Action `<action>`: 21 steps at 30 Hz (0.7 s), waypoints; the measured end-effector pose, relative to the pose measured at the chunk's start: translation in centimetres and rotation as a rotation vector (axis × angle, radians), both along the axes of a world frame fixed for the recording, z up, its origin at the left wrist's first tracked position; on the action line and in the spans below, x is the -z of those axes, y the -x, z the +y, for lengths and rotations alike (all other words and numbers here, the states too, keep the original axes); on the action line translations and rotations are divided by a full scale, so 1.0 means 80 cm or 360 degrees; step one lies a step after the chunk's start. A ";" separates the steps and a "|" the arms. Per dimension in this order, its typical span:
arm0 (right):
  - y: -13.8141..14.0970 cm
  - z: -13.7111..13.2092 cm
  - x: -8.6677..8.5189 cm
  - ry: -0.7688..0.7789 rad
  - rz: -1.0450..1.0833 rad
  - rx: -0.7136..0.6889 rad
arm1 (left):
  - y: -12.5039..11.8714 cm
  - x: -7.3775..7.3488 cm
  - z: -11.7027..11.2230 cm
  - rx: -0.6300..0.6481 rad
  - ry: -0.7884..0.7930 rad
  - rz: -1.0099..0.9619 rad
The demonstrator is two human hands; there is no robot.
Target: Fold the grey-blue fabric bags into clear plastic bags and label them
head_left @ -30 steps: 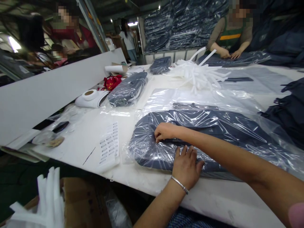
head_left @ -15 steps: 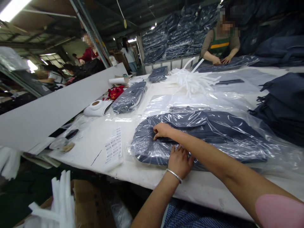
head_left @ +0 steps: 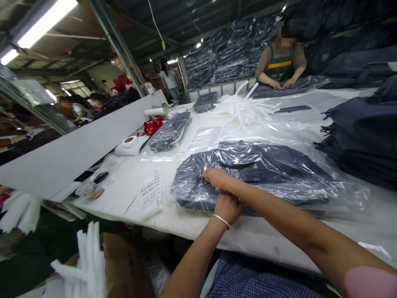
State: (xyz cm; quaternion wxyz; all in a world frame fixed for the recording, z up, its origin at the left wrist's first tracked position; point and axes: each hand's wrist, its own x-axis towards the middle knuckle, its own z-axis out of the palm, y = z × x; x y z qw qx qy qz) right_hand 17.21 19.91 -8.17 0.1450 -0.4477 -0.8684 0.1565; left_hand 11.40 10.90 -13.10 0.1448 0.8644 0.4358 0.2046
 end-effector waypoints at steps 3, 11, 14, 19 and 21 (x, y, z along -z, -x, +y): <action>-0.035 -0.049 -0.016 -0.0049 0.0415 0.0164 | 0.010 -0.012 0.012 -0.0036 0.0124 -0.0093; -0.141 -0.282 0.049 0.1289 0.2272 0.1391 | 0.057 -0.047 -0.022 0.0074 -0.0254 -0.0393; -0.144 -0.304 0.069 0.1403 0.2815 0.1453 | 0.052 -0.035 -0.038 0.0250 -0.0285 -0.0039; -0.126 -0.265 0.064 0.1325 0.3244 0.1613 | 0.035 -0.023 -0.044 0.0243 -0.0275 0.0241; -0.119 -0.252 0.060 0.1180 0.3417 0.1579 | 0.031 -0.030 -0.045 0.0194 -0.0359 0.0280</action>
